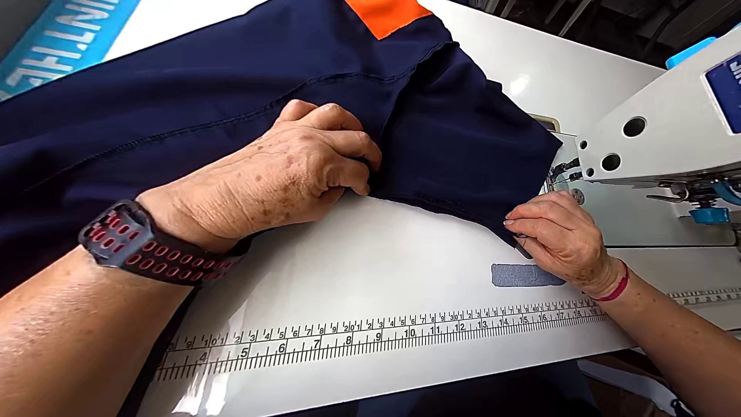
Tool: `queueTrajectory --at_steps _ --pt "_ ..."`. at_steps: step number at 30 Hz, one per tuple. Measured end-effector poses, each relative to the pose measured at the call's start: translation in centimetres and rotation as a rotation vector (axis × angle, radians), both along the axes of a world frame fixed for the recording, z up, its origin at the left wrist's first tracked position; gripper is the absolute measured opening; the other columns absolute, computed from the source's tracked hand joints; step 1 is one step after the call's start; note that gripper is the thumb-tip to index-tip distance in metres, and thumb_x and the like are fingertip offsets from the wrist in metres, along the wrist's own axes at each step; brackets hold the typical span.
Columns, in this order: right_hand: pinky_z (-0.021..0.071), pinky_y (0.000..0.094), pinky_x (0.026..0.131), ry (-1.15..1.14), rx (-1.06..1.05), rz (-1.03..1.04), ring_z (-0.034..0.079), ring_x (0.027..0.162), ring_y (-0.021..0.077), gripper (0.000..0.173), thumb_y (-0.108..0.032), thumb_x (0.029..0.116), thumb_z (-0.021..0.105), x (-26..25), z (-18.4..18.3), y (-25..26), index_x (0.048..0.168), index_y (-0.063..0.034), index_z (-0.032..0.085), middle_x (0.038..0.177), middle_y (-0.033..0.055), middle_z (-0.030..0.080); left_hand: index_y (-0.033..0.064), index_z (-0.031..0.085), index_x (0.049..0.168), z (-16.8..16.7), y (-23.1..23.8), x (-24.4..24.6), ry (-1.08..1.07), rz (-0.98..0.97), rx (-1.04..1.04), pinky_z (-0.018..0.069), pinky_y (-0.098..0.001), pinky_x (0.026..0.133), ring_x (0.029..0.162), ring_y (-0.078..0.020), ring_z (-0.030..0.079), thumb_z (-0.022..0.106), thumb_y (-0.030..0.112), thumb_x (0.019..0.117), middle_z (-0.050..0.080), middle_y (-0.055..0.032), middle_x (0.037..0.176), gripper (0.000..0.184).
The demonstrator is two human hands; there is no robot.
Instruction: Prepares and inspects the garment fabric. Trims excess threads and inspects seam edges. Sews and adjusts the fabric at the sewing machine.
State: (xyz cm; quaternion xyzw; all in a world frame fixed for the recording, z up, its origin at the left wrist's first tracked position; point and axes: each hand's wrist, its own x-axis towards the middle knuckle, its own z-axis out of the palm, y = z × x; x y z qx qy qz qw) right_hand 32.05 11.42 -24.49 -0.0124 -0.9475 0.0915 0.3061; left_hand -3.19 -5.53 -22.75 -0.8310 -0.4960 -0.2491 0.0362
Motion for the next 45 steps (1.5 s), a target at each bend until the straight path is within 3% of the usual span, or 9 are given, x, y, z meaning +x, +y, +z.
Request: queueTrajectory --at_steps 5,9,14,16,20,26,36,41,45 --pt "0.0525 0.0175 0.087 -0.095 -0.339 0.053 0.067 0.092 0.0071 0.007 -0.008 0.0895 0.066 0.6 0.3 2.1 0.09 -0.0029 0.07 0.09 0.0055 0.072 0.0194 0.073 0.074 -0.1 -0.1 -1.0 -0.037 -0.018 -0.053 0.0433 -0.0513 0.085 0.112 -0.0256 0.064 0.046 0.011 0.0875 0.076 0.0017 0.104 0.032" --pt "0.0517 0.0248 0.085 -0.173 -0.192 0.039 0.064 0.093 0.0148 0.027 -0.01 0.0844 0.063 -0.2 1.2 1.5 0.108 -0.0006 0.071 0.096 0.008 0.07 0.0206 0.073 0.076 -0.2 -0.2 -1.1 -0.039 -0.012 -0.09 0.0447 -0.0504 0.088 0.116 -0.0242 0.063 0.046 0.016 0.0872 0.074 0.0027 0.108 0.03" --pt "0.0524 0.0329 0.091 -0.172 -0.145 0.116 0.067 0.11 0.0222 0.019 -0.005 0.0868 0.05 -0.7 2.0 0.5 0.096 -0.0042 0.067 0.115 0.0148 0.072 0.0193 0.073 0.076 -0.1 -0.3 -0.8 -0.033 0.004 -0.098 0.0451 -0.0499 0.088 0.115 -0.0251 0.063 0.046 0.016 0.0871 0.074 0.0005 0.108 0.029" --pt "0.0517 0.0331 0.086 -0.185 -0.132 0.108 0.067 0.105 0.0212 0.019 -0.012 0.0848 0.05 -0.9 2.6 0.0 0.087 -0.0053 0.068 0.112 0.0148 0.073 0.0193 0.073 0.076 -0.1 -0.3 -0.8 -0.033 0.006 -0.097 0.0453 -0.0503 0.088 0.115 -0.0252 0.064 0.046 0.016 0.0868 0.074 0.0005 0.108 0.029" --pt "0.0519 0.0306 0.078 -0.217 -0.084 0.005 0.067 0.096 0.0178 0.022 -0.03 0.0889 0.066 -1.2 2.6 -1.2 0.089 -0.0088 0.074 0.107 0.0101 0.073 0.02 0.073 0.077 -0.1 -0.4 -0.8 -0.031 0.006 -0.115 0.0455 -0.049 0.087 0.115 -0.0244 0.063 0.046 0.016 0.0868 0.074 0.0014 0.109 0.029" --pt "0.0512 0.0295 0.072 -0.211 -0.043 -0.061 0.067 0.089 0.0195 0.015 -0.018 0.0891 0.066 -1.6 2.5 -1.8 0.077 -0.0081 0.068 0.095 0.0102 0.071 0.0192 0.073 0.077 -0.1 -0.4 -0.8 -0.036 -0.009 -0.102 0.0466 -0.05 0.086 0.115 -0.0255 0.063 0.046 0.016 0.0874 0.074 0.0005 0.109 0.029" --pt "0.0511 0.027 0.074 -0.224 -0.061 -0.104 0.066 0.09 0.0172 0.016 -0.021 0.088 0.068 -0.7 2.7 -2.2 0.077 -0.0093 0.07 0.096 0.0086 0.071 0.0193 0.074 0.078 0.0 -0.4 -0.8 -0.038 -0.004 -0.103 0.0469 -0.0497 0.085 0.114 -0.0255 0.064 0.046 0.016 0.0876 0.074 0.001 0.109 0.03" --pt "0.0509 0.0316 0.075 -0.227 -0.011 -0.111 0.065 0.088 0.0198 0.019 -0.021 0.0926 0.065 -0.6 2.5 -3.0 0.092 -0.0083 0.079 0.098 0.0081 0.073 0.0192 0.074 0.078 0.0 -0.4 -0.8 -0.036 -0.002 -0.11 0.0462 -0.0493 0.085 0.115 -0.0248 0.064 0.045 0.016 0.0873 0.074 0.001 0.109 0.03" --pt "0.0517 0.0305 0.078 -0.221 -0.012 -0.145 0.066 0.089 0.02 0.021 -0.019 0.094 0.063 -0.2 2.2 -3.5 0.091 -0.0069 0.079 0.101 0.0084 0.075 0.0193 0.074 0.079 0.0 -0.4 -0.9 -0.036 -0.004 -0.11 0.0466 -0.0498 0.086 0.115 -0.0248 0.064 0.046 0.016 0.0872 0.074 0.0012 0.109 0.03"
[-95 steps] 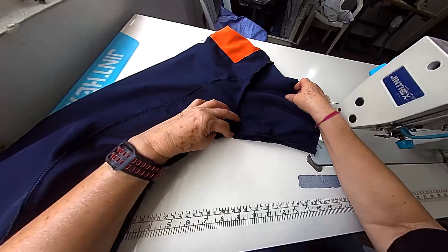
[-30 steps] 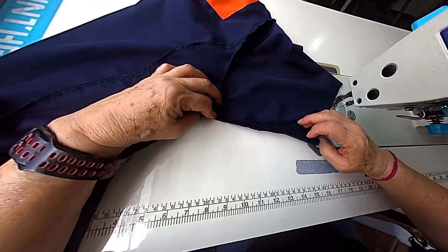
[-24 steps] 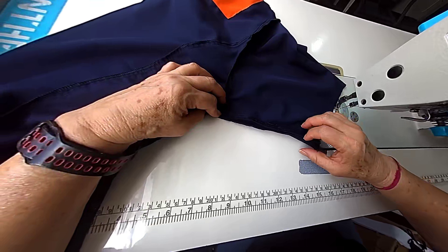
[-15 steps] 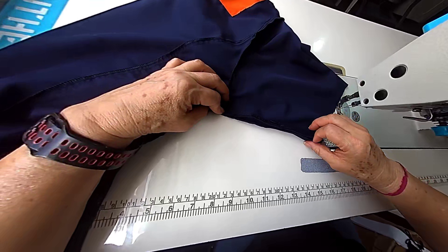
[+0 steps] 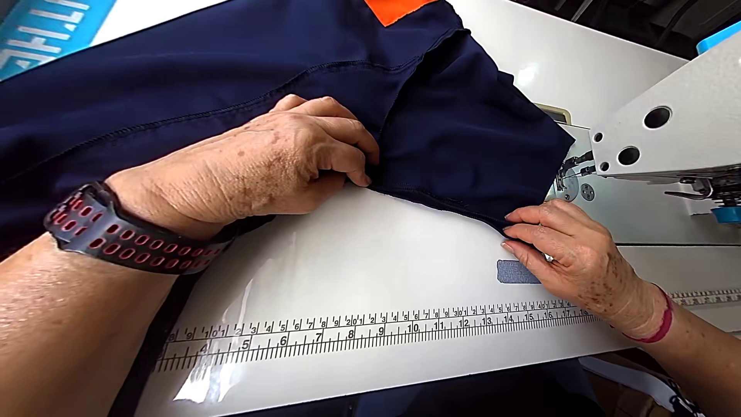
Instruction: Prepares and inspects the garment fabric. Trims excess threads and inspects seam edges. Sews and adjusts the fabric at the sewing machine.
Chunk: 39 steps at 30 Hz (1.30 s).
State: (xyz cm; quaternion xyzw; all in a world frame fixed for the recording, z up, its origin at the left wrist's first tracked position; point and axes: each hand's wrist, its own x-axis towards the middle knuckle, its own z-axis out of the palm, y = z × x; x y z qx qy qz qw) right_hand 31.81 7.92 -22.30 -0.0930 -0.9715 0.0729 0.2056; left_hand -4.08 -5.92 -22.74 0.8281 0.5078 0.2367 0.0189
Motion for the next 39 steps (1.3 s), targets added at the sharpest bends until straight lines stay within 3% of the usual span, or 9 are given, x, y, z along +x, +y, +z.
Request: queueTrajectory --at_steps 5,11,15,20,23,25,27,33,39 --pt "0.0537 0.0244 0.083 0.174 0.087 0.065 0.068 0.092 0.02 0.012 -0.005 0.0927 0.065 1.1 0.5 1.5 0.087 0.0001 0.075 0.094 0.0142 0.073 0.0206 0.075 0.079 -0.1 0.1 0.0 -0.001 0.005 0.006 0.0447 -0.0517 0.088 0.116 -0.024 0.064 0.045 0.016 0.088 0.075 0.002 0.11 0.032" --pt "0.0545 0.0235 0.084 0.257 0.065 0.112 0.068 0.092 0.0176 0.007 -0.007 0.0935 0.066 1.6 -1.0 1.4 0.088 -0.0031 0.068 0.093 0.0113 0.072 0.022 0.076 0.08 -0.2 0.2 -0.2 -0.022 -0.016 0.0 0.0458 -0.0511 0.088 0.116 -0.0229 0.063 0.046 0.019 0.0879 0.074 0.003 0.111 0.031" --pt "0.0556 0.0214 0.088 0.324 -0.163 0.001 0.067 0.099 0.0103 0.024 -0.006 0.0925 0.067 1.7 -1.9 0.9 0.111 -0.0095 0.051 0.099 0.004 0.068 0.0226 0.075 0.079 -0.4 0.2 -0.3 -0.032 -0.007 -0.007 0.0463 -0.0509 0.089 0.117 -0.0221 0.063 0.046 0.02 0.0882 0.074 0.0041 0.111 0.031" --pt "0.0508 0.0199 0.087 0.347 -0.081 -0.012 0.062 0.098 0.0107 0.028 -0.005 0.0906 0.063 1.8 -1.7 0.7 0.113 -0.0127 0.047 0.098 0.0021 0.063 0.0232 0.075 0.081 -0.8 0.3 -0.6 -0.038 -0.029 0.012 0.0459 -0.0505 0.09 0.116 -0.0216 0.063 0.047 0.022 0.0899 0.073 0.0035 0.111 0.029" --pt "0.0494 0.0205 0.087 0.306 0.036 -0.031 0.061 0.098 0.0126 0.019 -0.007 0.0945 0.06 1.9 -1.7 0.7 0.111 -0.0101 0.051 0.099 0.0043 0.062 0.0226 0.074 0.081 -0.9 0.3 -0.6 -0.037 -0.03 0.015 0.0459 -0.0506 0.09 0.116 -0.022 0.063 0.047 0.023 0.0904 0.073 0.003 0.111 0.029" --pt "0.0494 0.023 0.084 0.307 0.057 -0.025 0.06 0.092 0.0174 0.008 -0.004 0.0926 0.064 1.7 -1.6 0.7 0.1 -0.0034 0.069 0.091 0.0089 0.064 0.0225 0.074 0.081 -0.8 0.2 -0.5 -0.037 -0.026 0.01 0.0458 -0.0509 0.09 0.116 -0.0224 0.063 0.047 0.022 0.0903 0.073 0.0029 0.111 0.029" --pt "0.0477 0.0213 0.083 0.282 0.042 -0.034 0.059 0.091 0.0158 0.009 -0.006 0.0912 0.067 1.7 -1.5 0.8 0.093 -0.005 0.075 0.087 0.0071 0.062 0.0227 0.075 0.081 -0.7 0.2 -0.5 -0.037 -0.02 0.003 0.0458 -0.0515 0.091 0.117 -0.0227 0.063 0.046 0.022 0.09 0.073 0.0032 0.112 0.03" --pt "0.0412 0.0317 0.095 0.231 0.126 0.013 0.055 0.107 0.0214 0.007 -0.012 0.0933 0.066 2.0 -2.1 0.5 0.089 -0.01 0.071 0.101 0.0068 0.062 0.0229 0.075 0.08 -0.4 0.1 -0.3 -0.033 -0.004 -0.012 0.0459 -0.0508 0.09 0.117 -0.0214 0.063 0.046 0.021 0.0895 0.074 0.0042 0.111 0.03" --pt "0.0434 0.0366 0.089 0.082 0.118 0.061 0.063 0.1 0.0225 0.017 -0.007 0.0923 0.059 1.8 -1.5 0.0 0.085 -0.0089 0.074 0.093 0.0063 0.072 0.0234 0.075 0.078 -0.3 0.2 -0.2 -0.022 -0.011 -0.002 0.0467 -0.0504 0.088 0.116 -0.0213 0.064 0.046 0.02 0.0883 0.074 0.0049 0.11 0.031"
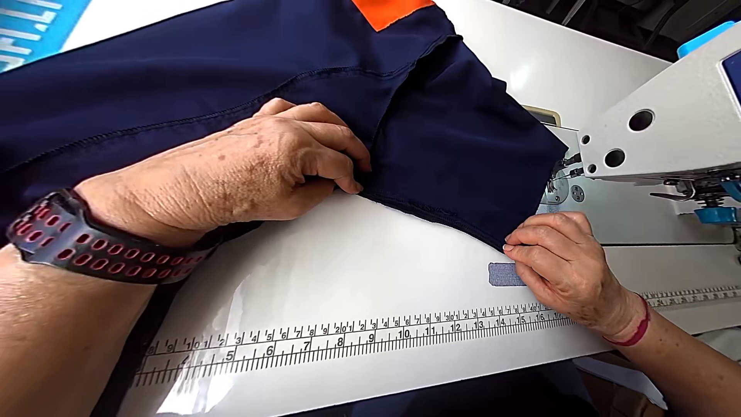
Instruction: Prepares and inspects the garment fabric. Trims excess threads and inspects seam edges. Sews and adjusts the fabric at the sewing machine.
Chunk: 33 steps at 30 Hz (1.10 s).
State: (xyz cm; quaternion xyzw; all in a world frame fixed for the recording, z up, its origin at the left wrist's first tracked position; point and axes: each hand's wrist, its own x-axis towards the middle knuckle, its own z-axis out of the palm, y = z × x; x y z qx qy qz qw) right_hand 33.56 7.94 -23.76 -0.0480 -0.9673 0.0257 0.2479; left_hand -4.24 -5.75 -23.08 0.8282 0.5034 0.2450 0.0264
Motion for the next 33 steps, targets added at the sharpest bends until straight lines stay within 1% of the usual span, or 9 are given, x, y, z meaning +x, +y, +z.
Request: queueTrajectory --at_steps 8,11,15,18,23,27,29,31,33 --pt "0.0499 0.0299 0.084 -0.059 -0.126 0.085 0.065 0.099 0.0182 0.021 -0.011 0.0865 0.055 -2.6 3.6 0.5 0.08 -0.0083 0.075 0.099 0.0081 0.074 0.0191 0.076 0.079 0.5 -0.1 0.5 -0.015 0.011 -0.045 0.0468 -0.0523 0.089 0.116 -0.0241 0.065 0.048 0.013 0.0868 0.075 0.0018 0.111 0.03" --pt "0.052 0.0216 0.078 0.032 -0.132 0.062 0.065 0.092 0.0152 0.016 -0.01 0.0893 0.061 -5.5 3.9 0.0 0.087 -0.0039 0.076 0.098 0.0108 0.071 0.0177 0.076 0.079 0.6 -0.2 0.5 -0.011 0.003 -0.043 0.047 -0.0512 0.087 0.115 -0.0247 0.064 0.048 0.012 0.0867 0.075 0.0008 0.111 0.029" --pt "0.0527 0.0219 0.081 -0.03 -0.225 0.077 0.065 0.092 0.0166 0.017 -0.013 0.0911 0.066 -8.6 2.0 -0.2 0.097 -0.0041 0.079 0.098 0.0094 0.07 0.0179 0.076 0.08 0.6 -0.2 0.5 -0.006 0.004 -0.047 0.0471 -0.0514 0.087 0.116 -0.0253 0.064 0.049 0.012 0.0865 0.075 0.0002 0.112 0.029" --pt "0.052 0.0218 0.079 -0.017 -0.243 0.101 0.065 0.087 0.0162 0.015 -0.011 0.0925 0.064 -9.1 0.6 0.3 0.086 -0.0042 0.076 0.089 0.0084 0.069 0.0178 0.076 0.079 0.6 -0.2 0.4 -0.006 0.001 -0.045 0.0465 -0.0513 0.086 0.114 -0.0252 0.065 0.049 0.013 0.0865 0.075 0.0002 0.111 0.028" --pt "0.0518 0.0309 0.078 -0.065 -0.103 0.133 0.063 0.09 0.0239 0.024 -0.014 0.1001 0.051 -5.9 0.1 1.5 0.085 -0.0041 0.067 0.092 0.0121 0.065 0.0186 0.076 0.08 0.6 -0.3 0.2 -0.002 0.01 -0.052 0.046 -0.0524 0.087 0.114 -0.025 0.064 0.05 0.013 0.0876 0.074 0.0014 0.111 0.028" --pt "0.0379 0.0288 0.06 -0.077 -0.141 0.094 0.053 0.066 0.0118 0.045 -0.033 0.098 0.054 -3.6 2.1 2.3 0.058 -0.0135 0.048 0.066 0.0011 0.055 0.0189 0.075 0.079 0.7 -0.1 0.3 -0.001 0.018 -0.054 0.0462 -0.0513 0.086 0.113 -0.0241 0.064 0.051 0.014 0.0888 0.074 0.0025 0.11 0.026" --pt "0.0342 0.025 0.057 -0.007 -0.174 0.101 0.048 0.062 0.0079 0.051 -0.034 0.1003 0.054 -4.0 2.9 2.2 0.055 -0.0135 0.041 0.061 -0.0006 0.049 0.0185 0.075 0.079 0.6 -0.1 0.3 -0.01 0.014 -0.052 0.0467 -0.0509 0.085 0.113 -0.0245 0.064 0.052 0.013 0.0875 0.074 0.0019 0.11 0.026" --pt "0.0405 0.0184 0.061 0.064 -0.224 0.097 0.054 0.071 0.0052 0.041 -0.028 0.0968 0.06 -5.5 3.4 1.4 0.061 -0.011 0.05 0.069 0.0006 0.056 0.0167 0.077 0.085 0.6 -0.1 0.3 -0.046 0.022 -0.049 0.0482 -0.0487 0.087 0.112 -0.0247 0.065 0.053 0.008 0.0843 0.075 0.0002 0.108 0.026" --pt "0.0491 0.0164 0.076 0.074 -0.267 0.128 0.062 0.09 0.0078 0.022 -0.02 0.0932 0.064 -8.0 3.7 0.4 0.077 -0.0052 0.065 0.09 0.0074 0.066 0.014 0.076 0.097 0.5 -0.2 0.3 -0.088 0.059 -0.054 0.0496 -0.0475 0.089 0.11 -0.0257 0.066 0.054 0.004 0.0793 0.075 -0.0024 0.106 0.03"
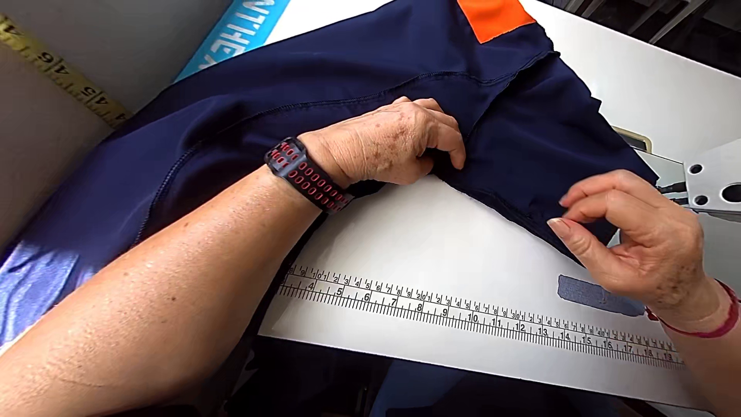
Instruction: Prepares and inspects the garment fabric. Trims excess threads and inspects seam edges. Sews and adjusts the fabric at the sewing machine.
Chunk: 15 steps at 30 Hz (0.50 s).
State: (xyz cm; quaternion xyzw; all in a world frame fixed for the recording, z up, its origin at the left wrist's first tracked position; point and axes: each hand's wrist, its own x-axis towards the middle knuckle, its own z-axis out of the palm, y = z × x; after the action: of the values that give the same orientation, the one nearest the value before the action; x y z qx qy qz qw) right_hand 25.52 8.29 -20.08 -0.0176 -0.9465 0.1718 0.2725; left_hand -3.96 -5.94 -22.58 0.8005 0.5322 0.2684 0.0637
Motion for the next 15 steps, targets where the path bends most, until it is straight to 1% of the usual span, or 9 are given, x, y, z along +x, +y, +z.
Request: queueTrajectory --at_steps 1,2,4,6,8,9,10,13,15 --pt "0.0519 0.0182 0.083 -0.014 -0.007 0.032 0.064 0.097 0.0109 0.016 -0.015 0.0925 0.063 -1.5 0.1 -0.4 0.086 -0.0024 0.069 0.1 0.0115 0.068 0.0131 0.075 0.101 0.1 -0.1 0.1 -0.022 0.029 -0.016 0.0499 -0.0468 0.089 0.109 -0.0249 0.066 0.056 0.003 0.0775 0.075 -0.0023 0.105 0.032" --pt "0.054 0.0203 0.086 -0.029 -0.011 0.066 0.066 0.099 0.0135 0.014 -0.01 0.0911 0.061 -3.0 0.0 -0.8 0.092 -0.0001 0.07 0.106 0.0144 0.069 0.0123 0.072 0.105 0.3 -0.2 0.2 -0.04 0.051 -0.036 0.0503 -0.0452 0.09 0.108 -0.023 0.066 0.058 0.002 0.0768 0.074 -0.0012 0.104 0.033" --pt "0.056 0.0241 0.083 -0.067 -0.029 0.113 0.069 0.095 0.0167 0.019 -0.004 0.0857 0.056 -6.1 -0.3 -1.3 0.096 0.0007 0.071 0.106 0.0152 0.071 0.0095 0.071 0.106 0.4 -0.2 0.1 -0.077 0.049 -0.038 0.0523 -0.0399 0.09 0.103 -0.0197 0.067 0.06 0.002 0.0777 0.074 -0.002 0.102 0.031" --pt "0.054 0.0253 0.076 -0.13 -0.054 0.103 0.067 0.087 0.0161 0.023 -0.011 0.085 0.057 -8.3 -1.0 -1.6 0.101 -0.0015 0.071 0.097 0.0114 0.071 0.0085 0.074 0.101 0.2 -0.1 -0.3 -0.123 0.027 -0.004 0.0536 -0.0334 0.088 0.1 -0.0148 0.069 0.06 0.007 0.0833 0.075 -0.0027 0.099 0.022" --pt "0.0504 0.0275 0.069 -0.179 -0.062 0.058 0.065 0.082 0.0162 0.029 -0.025 0.0888 0.062 -9.3 -1.9 -1.8 0.105 -0.0032 0.07 0.093 0.0091 0.069 0.0088 0.077 0.094 -0.2 0.0 -0.8 -0.173 0.04 0.028 0.0539 -0.0276 0.085 0.096 -0.0099 0.069 0.062 0.013 0.0894 0.075 -0.0037 0.094 0.017" --pt "0.0486 0.0278 0.068 -0.175 -0.056 0.037 0.063 0.081 0.0162 0.031 -0.028 0.0894 0.063 -9.4 -2.4 -1.8 0.106 -0.0036 0.07 0.092 0.0086 0.068 0.0091 0.078 0.091 -0.3 0.0 -0.9 -0.194 0.064 0.043 0.0535 -0.0257 0.084 0.094 -0.0084 0.07 0.064 0.015 0.0899 0.076 -0.0035 0.092 0.016" --pt "0.0486 0.0278 0.068 -0.151 -0.047 0.02 0.063 0.081 0.0166 0.029 -0.025 0.0893 0.063 -9.4 -2.8 -1.9 0.107 -0.0034 0.071 0.092 0.0086 0.068 0.0099 0.079 0.089 -0.4 0.0 -0.9 -0.209 0.091 0.047 0.0525 -0.0242 0.084 0.093 -0.0074 0.069 0.066 0.015 0.0896 0.076 -0.0027 0.09 0.015" --pt "0.0487 0.0216 0.07 -0.048 -0.059 -0.033 0.061 0.078 0.0115 0.02 -0.012 0.0929 0.06 -9.2 -3.6 -2.0 0.105 -0.0019 0.073 0.089 0.0071 0.068 0.0096 0.08 0.089 -0.2 0.1 -1.0 -0.219 0.128 0.023 0.0503 -0.0246 0.082 0.091 -0.0084 0.067 0.069 0.014 0.0889 0.075 -0.0026 0.088 0.012" --pt "0.0484 0.0144 0.068 -0.065 -0.126 -0.083 0.061 0.074 0.0034 0.022 -0.01 0.0948 0.061 -8.9 -3.4 -2.0 0.113 -0.0021 0.069 0.088 0.0039 0.069 0.0083 0.078 0.093 -0.1 0.0 -0.9 -0.221 0.149 -0.01 0.0506 -0.0253 0.081 0.09 -0.0085 0.067 0.068 0.012 0.0897 0.074 -0.0029 0.089 0.012"
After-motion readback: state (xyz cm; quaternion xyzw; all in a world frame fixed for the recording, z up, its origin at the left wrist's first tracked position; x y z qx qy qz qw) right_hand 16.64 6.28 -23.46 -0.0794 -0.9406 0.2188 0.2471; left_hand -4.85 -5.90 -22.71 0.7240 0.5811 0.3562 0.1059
